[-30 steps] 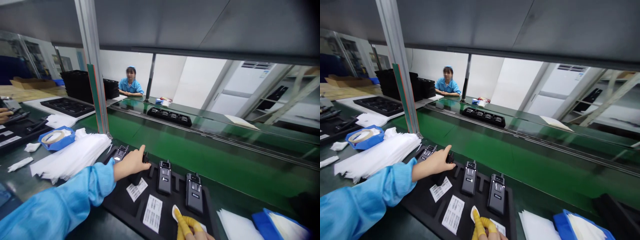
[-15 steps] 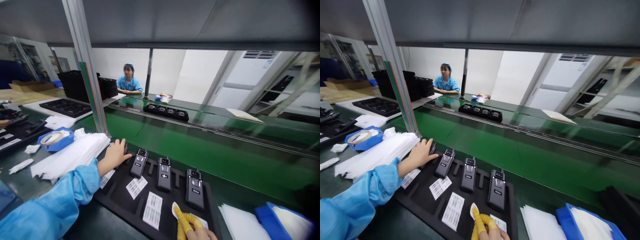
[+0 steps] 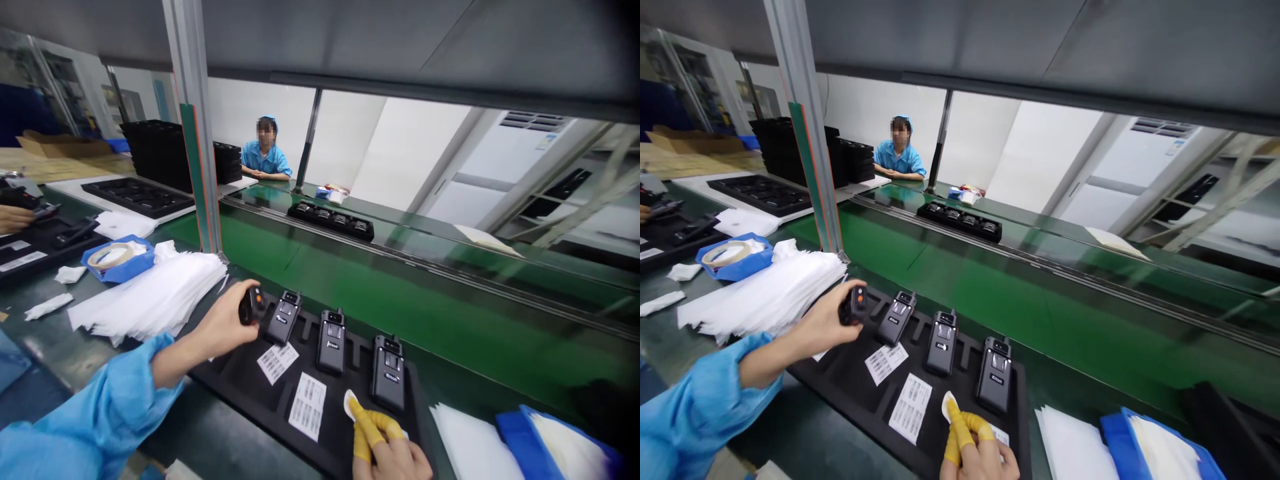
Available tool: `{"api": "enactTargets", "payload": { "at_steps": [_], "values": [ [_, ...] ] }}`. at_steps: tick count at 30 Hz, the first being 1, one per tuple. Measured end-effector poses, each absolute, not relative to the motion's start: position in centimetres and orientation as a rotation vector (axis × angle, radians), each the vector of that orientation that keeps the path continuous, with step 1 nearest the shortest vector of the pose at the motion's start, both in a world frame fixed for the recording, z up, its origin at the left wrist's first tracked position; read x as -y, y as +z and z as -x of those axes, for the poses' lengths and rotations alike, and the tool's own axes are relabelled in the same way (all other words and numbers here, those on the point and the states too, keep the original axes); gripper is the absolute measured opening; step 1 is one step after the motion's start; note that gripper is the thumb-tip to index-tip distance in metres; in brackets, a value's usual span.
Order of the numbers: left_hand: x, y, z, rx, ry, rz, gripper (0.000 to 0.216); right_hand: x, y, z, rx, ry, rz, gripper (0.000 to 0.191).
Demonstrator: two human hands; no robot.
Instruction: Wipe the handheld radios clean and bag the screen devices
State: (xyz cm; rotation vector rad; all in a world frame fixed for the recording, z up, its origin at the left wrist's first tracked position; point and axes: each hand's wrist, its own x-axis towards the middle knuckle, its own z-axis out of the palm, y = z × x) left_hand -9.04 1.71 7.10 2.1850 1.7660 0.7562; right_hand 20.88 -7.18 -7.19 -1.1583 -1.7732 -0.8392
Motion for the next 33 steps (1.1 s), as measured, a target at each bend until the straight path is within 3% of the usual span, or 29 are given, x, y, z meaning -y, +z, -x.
{"api": "enactTargets", "payload": {
  "at_steps": [3, 11, 33],
  "values": [
    [1.9, 6.7, 7.7, -1.469, 0.895, -2.062, 0.057, 7.7, -4.2, -19.0, 1.846, -0.698, 1.197, 0.011],
    [5.1, 4.3, 5.6, -1.165, 0.921, -2.016, 0.058, 7.8, 2.6, -11.9, 1.783, -0.303, 1.123, 0.031],
    [4.2, 3.6, 5.5, -1.079, 0.848, -2.044, 0.056, 7.4, 2.8, -11.8, 1.877, -0.308, 1.175, 0.032]
  ]
}}
